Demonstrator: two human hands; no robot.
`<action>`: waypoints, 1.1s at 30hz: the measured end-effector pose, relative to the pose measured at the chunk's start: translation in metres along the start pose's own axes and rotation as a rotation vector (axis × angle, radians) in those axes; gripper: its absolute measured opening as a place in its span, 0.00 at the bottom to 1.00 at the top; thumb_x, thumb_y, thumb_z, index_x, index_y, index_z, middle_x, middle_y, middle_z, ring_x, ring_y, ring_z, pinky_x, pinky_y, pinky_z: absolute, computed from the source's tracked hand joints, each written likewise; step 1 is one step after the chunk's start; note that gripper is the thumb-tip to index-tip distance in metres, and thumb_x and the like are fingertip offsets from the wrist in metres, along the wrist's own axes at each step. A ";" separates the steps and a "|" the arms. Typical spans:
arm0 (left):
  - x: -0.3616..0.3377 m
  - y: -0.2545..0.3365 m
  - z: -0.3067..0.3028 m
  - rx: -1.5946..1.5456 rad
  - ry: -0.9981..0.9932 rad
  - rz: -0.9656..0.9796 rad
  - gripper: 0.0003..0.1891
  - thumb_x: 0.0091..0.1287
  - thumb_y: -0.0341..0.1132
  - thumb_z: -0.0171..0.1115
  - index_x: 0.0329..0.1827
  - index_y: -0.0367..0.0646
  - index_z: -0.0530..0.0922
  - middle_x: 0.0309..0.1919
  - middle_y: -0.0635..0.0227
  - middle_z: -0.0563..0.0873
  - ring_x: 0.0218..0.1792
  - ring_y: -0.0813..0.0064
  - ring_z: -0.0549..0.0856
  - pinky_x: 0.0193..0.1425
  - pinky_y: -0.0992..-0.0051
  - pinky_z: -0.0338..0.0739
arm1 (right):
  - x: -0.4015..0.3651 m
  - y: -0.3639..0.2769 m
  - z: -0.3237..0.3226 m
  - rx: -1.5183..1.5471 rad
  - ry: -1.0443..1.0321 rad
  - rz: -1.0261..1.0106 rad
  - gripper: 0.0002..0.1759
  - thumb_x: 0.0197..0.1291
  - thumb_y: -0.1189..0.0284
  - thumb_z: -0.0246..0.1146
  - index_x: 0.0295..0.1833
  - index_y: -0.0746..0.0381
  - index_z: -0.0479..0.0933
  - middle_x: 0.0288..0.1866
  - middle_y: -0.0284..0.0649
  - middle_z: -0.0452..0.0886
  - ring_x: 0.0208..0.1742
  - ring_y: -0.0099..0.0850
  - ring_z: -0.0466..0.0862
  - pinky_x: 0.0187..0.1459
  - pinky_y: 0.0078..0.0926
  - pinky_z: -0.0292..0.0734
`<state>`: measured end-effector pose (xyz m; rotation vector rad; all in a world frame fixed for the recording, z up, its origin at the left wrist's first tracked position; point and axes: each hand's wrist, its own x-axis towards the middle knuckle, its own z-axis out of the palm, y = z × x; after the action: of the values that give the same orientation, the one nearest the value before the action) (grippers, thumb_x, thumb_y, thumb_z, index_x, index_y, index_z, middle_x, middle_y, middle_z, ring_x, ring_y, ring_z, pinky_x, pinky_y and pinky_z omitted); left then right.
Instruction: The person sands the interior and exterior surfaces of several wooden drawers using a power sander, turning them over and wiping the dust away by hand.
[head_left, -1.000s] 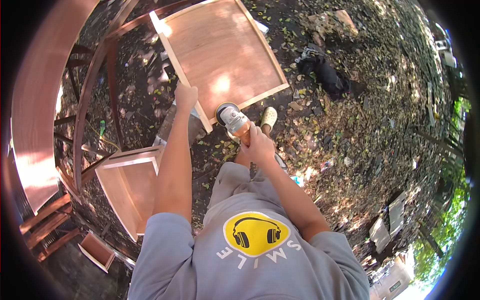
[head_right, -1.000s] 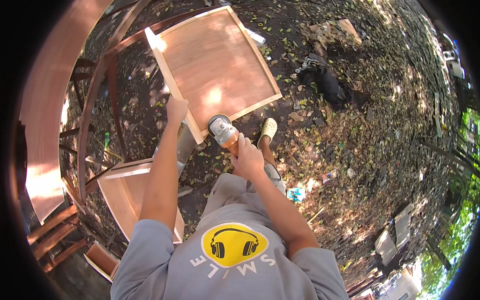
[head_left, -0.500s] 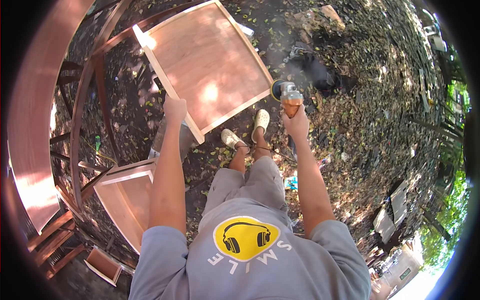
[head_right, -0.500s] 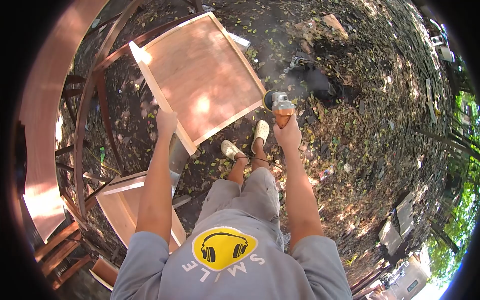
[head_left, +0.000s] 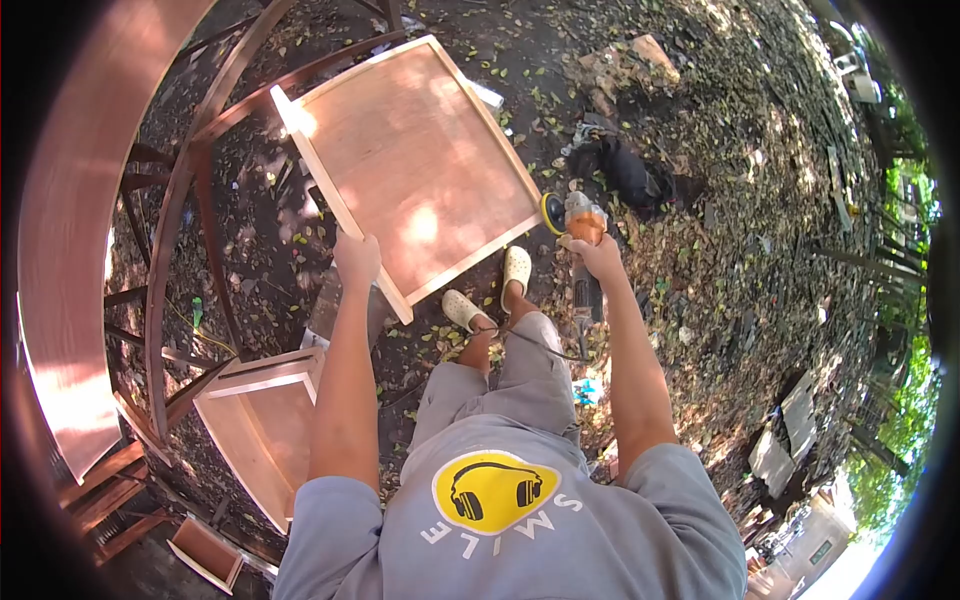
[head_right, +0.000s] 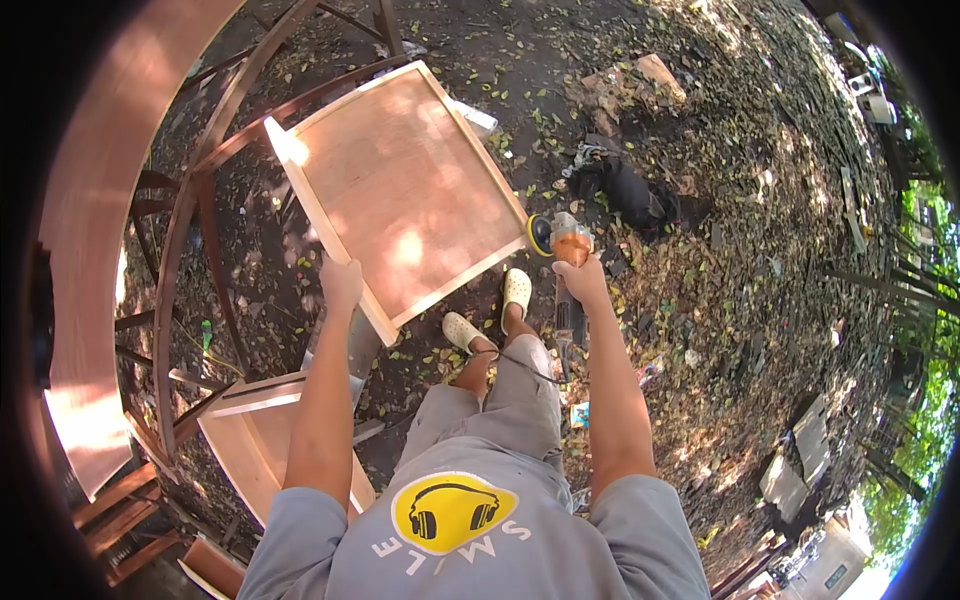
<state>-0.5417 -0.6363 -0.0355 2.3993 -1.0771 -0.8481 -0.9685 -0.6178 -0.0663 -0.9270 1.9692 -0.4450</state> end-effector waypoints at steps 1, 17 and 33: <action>-0.001 0.002 -0.001 0.006 0.003 -0.001 0.25 0.58 0.27 0.55 0.60 0.27 0.71 0.51 0.36 0.82 0.55 0.41 0.81 0.61 0.54 0.76 | -0.004 -0.022 -0.004 0.020 -0.054 0.019 0.25 0.47 0.65 0.71 0.48 0.71 0.78 0.35 0.41 0.83 0.33 0.29 0.84 0.38 0.30 0.79; 0.000 -0.010 0.010 0.019 0.042 -0.044 0.26 0.59 0.29 0.55 0.59 0.20 0.71 0.44 0.29 0.82 0.48 0.35 0.83 0.56 0.50 0.77 | 0.156 -0.212 0.078 0.006 -0.285 -0.136 0.14 0.50 0.67 0.70 0.37 0.67 0.81 0.29 0.38 0.82 0.28 0.28 0.82 0.32 0.30 0.77; -0.008 0.007 0.001 0.008 0.022 -0.209 0.27 0.61 0.30 0.59 0.65 0.32 0.71 0.43 0.40 0.86 0.47 0.42 0.85 0.49 0.55 0.81 | 0.290 -0.369 0.171 -0.263 -0.261 -0.317 0.21 0.48 0.62 0.68 0.38 0.70 0.78 0.34 0.47 0.84 0.37 0.40 0.85 0.40 0.36 0.79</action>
<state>-0.5504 -0.6351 -0.0298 2.5543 -0.8325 -0.8828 -0.7590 -1.0704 -0.0963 -1.4016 1.6716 -0.2271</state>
